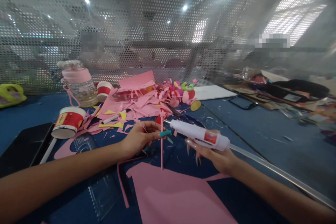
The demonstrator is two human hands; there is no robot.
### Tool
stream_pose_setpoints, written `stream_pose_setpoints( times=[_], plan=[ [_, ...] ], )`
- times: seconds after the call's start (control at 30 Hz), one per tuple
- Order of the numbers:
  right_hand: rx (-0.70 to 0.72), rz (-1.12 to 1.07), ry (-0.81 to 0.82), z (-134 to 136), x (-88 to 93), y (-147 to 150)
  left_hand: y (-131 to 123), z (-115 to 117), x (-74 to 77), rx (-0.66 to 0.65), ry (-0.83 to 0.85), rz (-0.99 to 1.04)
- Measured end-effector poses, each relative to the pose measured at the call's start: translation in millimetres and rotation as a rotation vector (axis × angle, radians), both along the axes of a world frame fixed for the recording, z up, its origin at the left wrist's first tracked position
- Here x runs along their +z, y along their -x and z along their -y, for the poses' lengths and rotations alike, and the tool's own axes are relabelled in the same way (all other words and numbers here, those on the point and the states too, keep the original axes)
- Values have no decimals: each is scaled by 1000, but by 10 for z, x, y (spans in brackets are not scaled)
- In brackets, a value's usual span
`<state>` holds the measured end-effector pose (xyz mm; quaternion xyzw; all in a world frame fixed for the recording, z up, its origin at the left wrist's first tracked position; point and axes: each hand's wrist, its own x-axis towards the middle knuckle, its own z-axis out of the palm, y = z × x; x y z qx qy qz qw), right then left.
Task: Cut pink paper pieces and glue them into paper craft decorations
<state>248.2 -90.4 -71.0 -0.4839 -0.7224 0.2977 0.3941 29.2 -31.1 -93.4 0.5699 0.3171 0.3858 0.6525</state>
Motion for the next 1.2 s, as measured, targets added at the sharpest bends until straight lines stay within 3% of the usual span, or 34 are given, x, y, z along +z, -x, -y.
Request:
stream_pose_setpoints(
  times=[0.77,1.2],
  plan=[
    [-35,-63,54,-34,-98,-25,2,3,15,-3,20,8],
    [-22,-77,34,-13,-32,23,-10,-5,6,5,24,12]
  ],
)
